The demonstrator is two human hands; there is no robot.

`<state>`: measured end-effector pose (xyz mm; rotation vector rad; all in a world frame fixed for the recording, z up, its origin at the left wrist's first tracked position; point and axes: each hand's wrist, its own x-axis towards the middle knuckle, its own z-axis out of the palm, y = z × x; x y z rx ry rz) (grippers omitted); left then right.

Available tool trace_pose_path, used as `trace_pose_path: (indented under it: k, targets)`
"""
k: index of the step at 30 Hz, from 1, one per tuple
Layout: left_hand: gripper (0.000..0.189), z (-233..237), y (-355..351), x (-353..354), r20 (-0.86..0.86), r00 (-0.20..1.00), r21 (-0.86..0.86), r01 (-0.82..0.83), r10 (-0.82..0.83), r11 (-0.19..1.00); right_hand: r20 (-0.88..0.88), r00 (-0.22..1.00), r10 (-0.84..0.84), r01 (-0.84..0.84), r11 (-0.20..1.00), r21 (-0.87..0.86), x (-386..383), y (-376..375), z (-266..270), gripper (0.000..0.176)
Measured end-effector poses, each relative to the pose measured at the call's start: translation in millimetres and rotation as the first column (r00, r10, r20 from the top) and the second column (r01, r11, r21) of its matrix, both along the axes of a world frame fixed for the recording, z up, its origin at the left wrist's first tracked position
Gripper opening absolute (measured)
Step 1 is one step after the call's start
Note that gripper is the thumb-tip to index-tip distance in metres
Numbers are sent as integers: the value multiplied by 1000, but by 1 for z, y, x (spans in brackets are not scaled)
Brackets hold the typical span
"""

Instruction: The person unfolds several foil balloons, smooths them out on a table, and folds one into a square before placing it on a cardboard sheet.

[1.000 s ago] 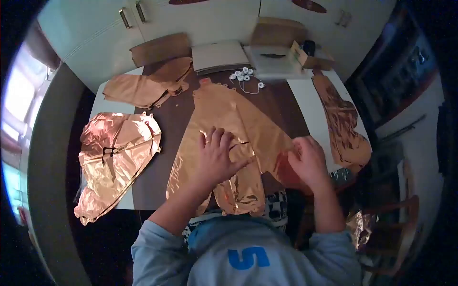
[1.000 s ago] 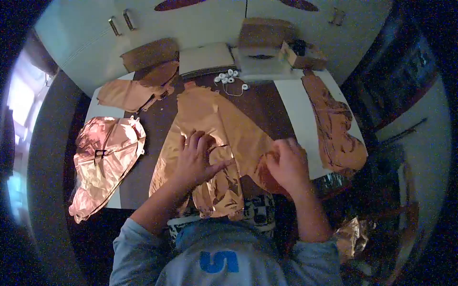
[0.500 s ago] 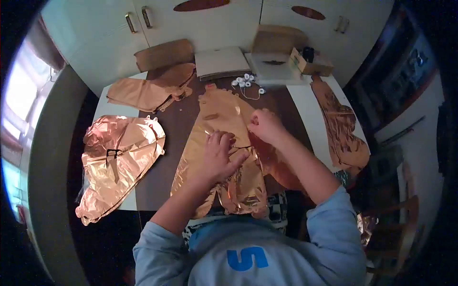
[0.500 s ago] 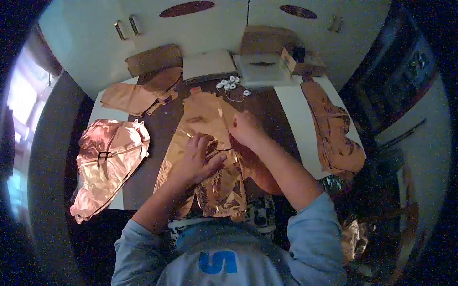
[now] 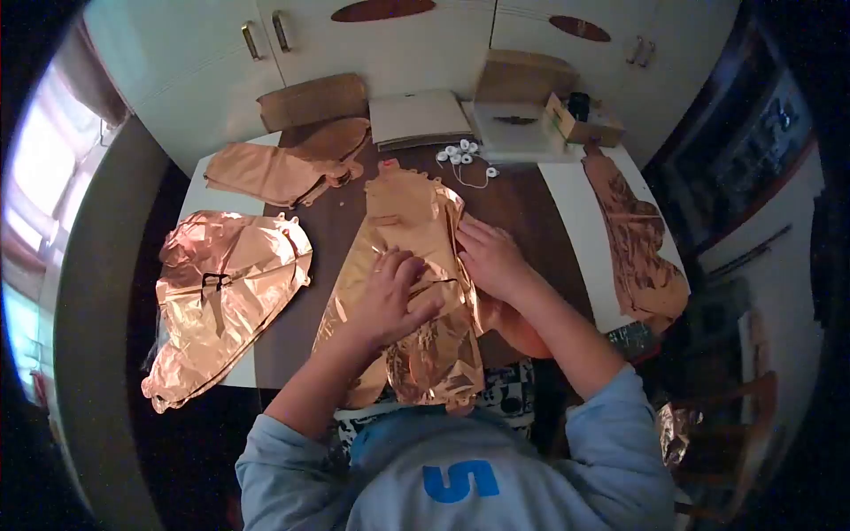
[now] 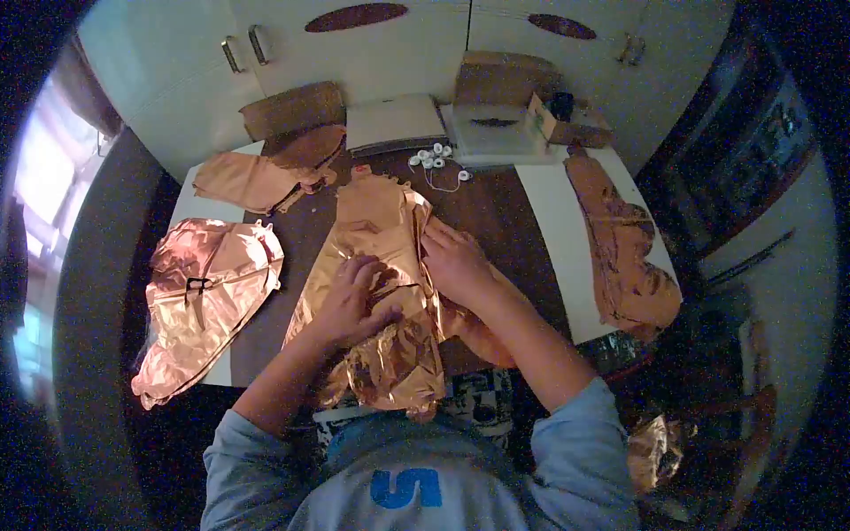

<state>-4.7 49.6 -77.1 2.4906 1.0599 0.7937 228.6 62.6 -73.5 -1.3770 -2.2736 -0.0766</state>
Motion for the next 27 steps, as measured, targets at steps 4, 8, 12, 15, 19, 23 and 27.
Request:
trace_pose_path:
  k: [4,8,12,15,19,23,27]
  targets:
    - [65,2,1,3,-17,1000,13,18,-18,1000,9,995,-103,103,990,-93,6,3,-19,43]
    - [67,2,4,11,-24,999,28,35,-34,999,66,988,-143,150,981,-122,13,-2,-12,44]
    - [69,-2,7,16,-42,998,44,42,-40,998,211,972,-105,128,987,-98,11,-4,-1,43]
    - [70,-2,7,15,-42,998,29,45,-44,999,222,969,-105,133,984,-116,12,0,-5,43]
    - [69,1,6,16,-51,998,10,37,-36,999,147,981,-126,143,983,-111,12,1,-9,41]
    - [67,-6,8,18,-38,999,20,25,-24,999,74,968,-239,250,940,-233,20,-6,9,42]
    - [66,-10,7,18,-48,999,56,17,-14,998,141,855,-500,517,794,-321,29,-61,63,52]
